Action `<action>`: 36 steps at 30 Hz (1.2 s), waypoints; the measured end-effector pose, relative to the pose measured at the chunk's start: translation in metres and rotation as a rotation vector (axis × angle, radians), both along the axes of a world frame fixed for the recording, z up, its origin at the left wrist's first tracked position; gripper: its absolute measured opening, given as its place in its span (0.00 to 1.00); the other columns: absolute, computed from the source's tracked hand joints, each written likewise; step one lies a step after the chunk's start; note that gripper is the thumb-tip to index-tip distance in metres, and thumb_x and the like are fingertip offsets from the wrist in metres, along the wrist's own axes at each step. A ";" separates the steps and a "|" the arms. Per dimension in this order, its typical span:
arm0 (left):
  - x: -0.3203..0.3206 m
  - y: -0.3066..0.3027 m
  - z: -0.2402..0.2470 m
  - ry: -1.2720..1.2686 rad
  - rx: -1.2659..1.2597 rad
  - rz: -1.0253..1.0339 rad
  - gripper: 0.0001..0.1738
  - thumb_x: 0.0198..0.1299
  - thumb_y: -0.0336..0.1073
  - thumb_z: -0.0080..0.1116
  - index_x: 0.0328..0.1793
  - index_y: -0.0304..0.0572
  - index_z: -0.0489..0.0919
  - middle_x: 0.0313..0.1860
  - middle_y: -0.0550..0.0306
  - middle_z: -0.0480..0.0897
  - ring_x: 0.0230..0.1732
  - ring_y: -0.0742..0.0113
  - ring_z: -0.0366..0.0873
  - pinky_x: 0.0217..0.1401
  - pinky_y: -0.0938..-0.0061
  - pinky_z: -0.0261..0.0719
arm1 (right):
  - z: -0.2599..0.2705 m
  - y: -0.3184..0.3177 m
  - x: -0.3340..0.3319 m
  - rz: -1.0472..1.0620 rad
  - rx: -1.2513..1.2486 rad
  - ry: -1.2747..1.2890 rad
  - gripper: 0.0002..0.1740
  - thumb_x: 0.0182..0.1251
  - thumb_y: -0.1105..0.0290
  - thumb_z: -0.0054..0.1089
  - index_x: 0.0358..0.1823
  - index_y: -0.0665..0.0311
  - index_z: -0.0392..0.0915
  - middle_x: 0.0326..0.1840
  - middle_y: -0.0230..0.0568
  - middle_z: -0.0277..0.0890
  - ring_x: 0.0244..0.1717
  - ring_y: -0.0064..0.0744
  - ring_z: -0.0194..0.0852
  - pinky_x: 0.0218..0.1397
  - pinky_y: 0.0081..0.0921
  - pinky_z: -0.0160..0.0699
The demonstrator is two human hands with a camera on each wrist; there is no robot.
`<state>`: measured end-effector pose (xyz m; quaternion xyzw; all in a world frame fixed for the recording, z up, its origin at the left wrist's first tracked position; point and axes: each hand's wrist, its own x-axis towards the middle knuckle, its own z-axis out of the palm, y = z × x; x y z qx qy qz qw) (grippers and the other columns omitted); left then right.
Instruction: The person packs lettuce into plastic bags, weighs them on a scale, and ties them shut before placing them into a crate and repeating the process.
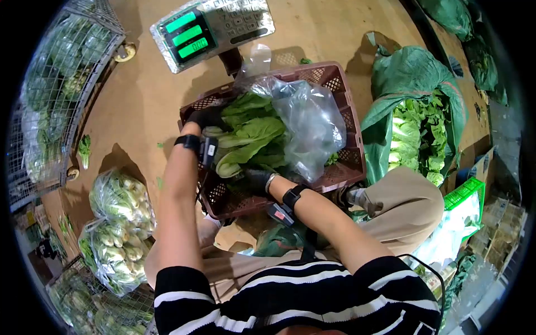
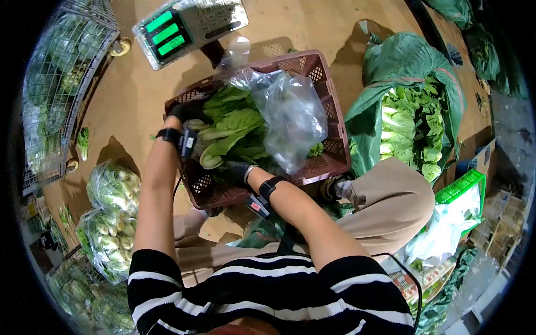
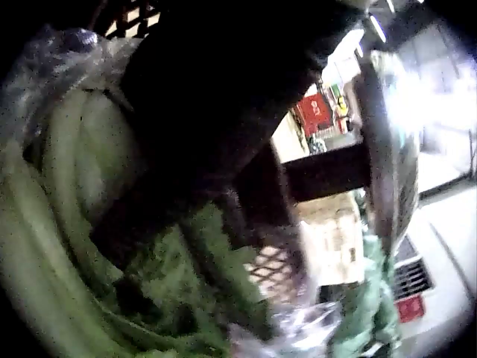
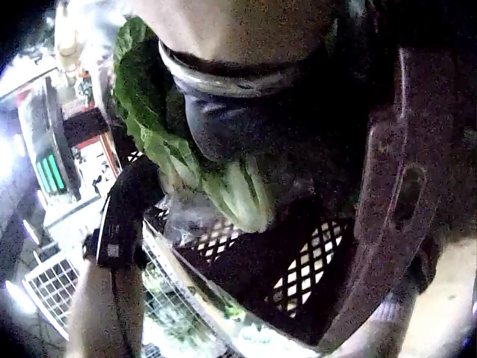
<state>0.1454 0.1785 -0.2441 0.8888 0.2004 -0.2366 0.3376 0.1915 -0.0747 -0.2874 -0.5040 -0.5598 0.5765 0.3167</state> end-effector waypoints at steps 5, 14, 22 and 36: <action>-0.022 -0.065 0.042 -0.403 0.350 0.229 0.50 0.33 0.45 0.65 0.62 0.32 0.54 0.58 0.34 0.60 0.61 0.45 0.56 0.61 0.66 0.56 | -0.019 0.000 0.000 0.116 0.067 0.136 0.18 0.58 0.69 0.44 0.51 0.63 0.65 0.54 0.40 0.63 0.53 0.33 0.59 0.58 0.27 0.56; -0.030 -0.140 0.020 -0.012 0.758 -0.125 0.37 0.50 0.32 0.45 0.67 0.69 0.48 0.69 0.49 0.39 0.67 0.42 0.38 0.64 0.50 0.43 | 0.070 0.000 0.072 0.159 -0.446 0.255 0.17 0.58 0.65 0.47 0.46 0.64 0.69 0.42 0.41 0.72 0.38 0.31 0.69 0.40 0.28 0.70; -0.040 -0.135 -0.017 -0.153 0.865 -0.025 0.36 0.50 0.35 0.46 0.65 0.75 0.50 0.69 0.56 0.38 0.68 0.47 0.39 0.60 0.38 0.39 | 0.086 -0.043 0.223 -0.489 0.502 -1.129 0.18 0.59 0.70 0.37 0.51 0.57 0.65 0.48 0.42 0.66 0.48 0.35 0.64 0.55 0.31 0.59; -0.067 -0.154 0.013 -0.086 0.675 0.103 0.36 0.36 0.42 0.63 0.56 0.41 0.67 0.60 0.44 0.61 0.62 0.45 0.53 0.58 0.62 0.60 | 0.088 0.037 0.023 0.184 0.187 -1.098 0.60 0.31 0.56 0.69 0.66 0.45 0.37 0.70 0.39 0.32 0.67 0.52 0.32 0.59 0.57 0.45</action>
